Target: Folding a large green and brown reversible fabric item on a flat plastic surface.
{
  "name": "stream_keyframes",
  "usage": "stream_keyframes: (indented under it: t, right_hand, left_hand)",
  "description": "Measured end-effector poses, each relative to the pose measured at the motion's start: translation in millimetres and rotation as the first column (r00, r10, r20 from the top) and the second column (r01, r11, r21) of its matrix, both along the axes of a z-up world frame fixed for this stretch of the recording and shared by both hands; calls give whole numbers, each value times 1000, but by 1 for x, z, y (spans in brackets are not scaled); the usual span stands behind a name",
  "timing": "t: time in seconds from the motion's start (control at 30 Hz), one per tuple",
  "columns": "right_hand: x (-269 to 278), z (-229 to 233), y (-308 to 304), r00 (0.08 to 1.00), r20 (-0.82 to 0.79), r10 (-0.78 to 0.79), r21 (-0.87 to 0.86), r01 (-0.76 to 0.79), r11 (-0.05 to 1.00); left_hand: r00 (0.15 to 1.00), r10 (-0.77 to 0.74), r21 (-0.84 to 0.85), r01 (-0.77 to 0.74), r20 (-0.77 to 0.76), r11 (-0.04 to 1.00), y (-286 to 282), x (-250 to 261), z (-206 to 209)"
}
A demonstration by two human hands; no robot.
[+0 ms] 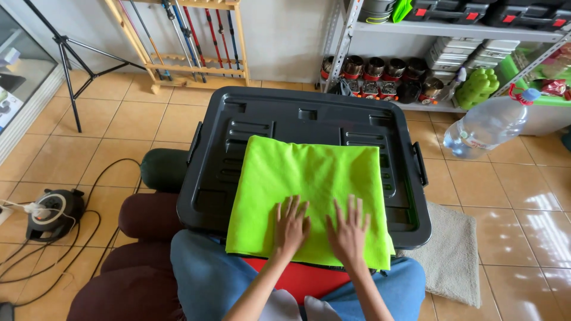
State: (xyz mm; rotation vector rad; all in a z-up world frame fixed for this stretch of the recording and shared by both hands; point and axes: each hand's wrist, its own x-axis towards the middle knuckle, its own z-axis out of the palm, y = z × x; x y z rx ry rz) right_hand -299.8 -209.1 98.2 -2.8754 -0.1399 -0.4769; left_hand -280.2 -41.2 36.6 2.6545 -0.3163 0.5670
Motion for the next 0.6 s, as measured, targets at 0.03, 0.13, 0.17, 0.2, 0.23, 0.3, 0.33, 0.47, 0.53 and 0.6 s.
stream_keyframes:
  t: [0.03, 0.13, 0.17, 0.2, 0.23, 0.3, 0.33, 0.47, 0.53, 0.6]
  right_hand:
    - [3, -10, 7, 1000, -3, 7, -3, -7, 1000]
    - [8, -28, 19, 993, -119, -18, -149, 0, 989]
    - [8, -26, 17, 989, -147, -19, -138, -1, 990]
    - [8, -23, 13, 984, -175, -20, -126, -3, 992]
    - [3, -18, 6, 985, -172, -18, -110, -1, 994]
    - [-7, -9, -10, 985, -69, -158, -196, 142, 970]
    - [-6, -12, -18, 984, -68, -164, -178, 150, 973]
    - [-13, -44, -61, 933, -91, -348, -140, 334, 932]
    - [-6, -49, -71, 920, -71, -386, -154, 372, 915]
    - [13, -34, -66, 940, 74, -334, -186, 342, 921]
  left_hand:
    - [1000, 7, -3, -7, -3, 1000, 5, 0, 1]
    - [993, 83, 9, -83, -82, 997, 24, 2, 3]
    - [990, 128, 26, -127, -62, 992, 34, 2, 3]
    - [984, 173, 43, -171, -41, 984, 43, 3, 2]
    - [985, 172, 58, -170, -34, 984, 52, 0, 9]
    - [964, 255, 82, -249, -72, 965, 68, -5, 22]
    - [966, 250, 98, -243, -63, 965, 77, -2, 26]
    - [909, 345, 92, -333, -235, 939, 91, -3, 30]
    - [901, 342, 113, -324, -266, 939, 90, 5, 25]
    - [905, 318, 122, -295, -282, 948, 87, 22, 17]
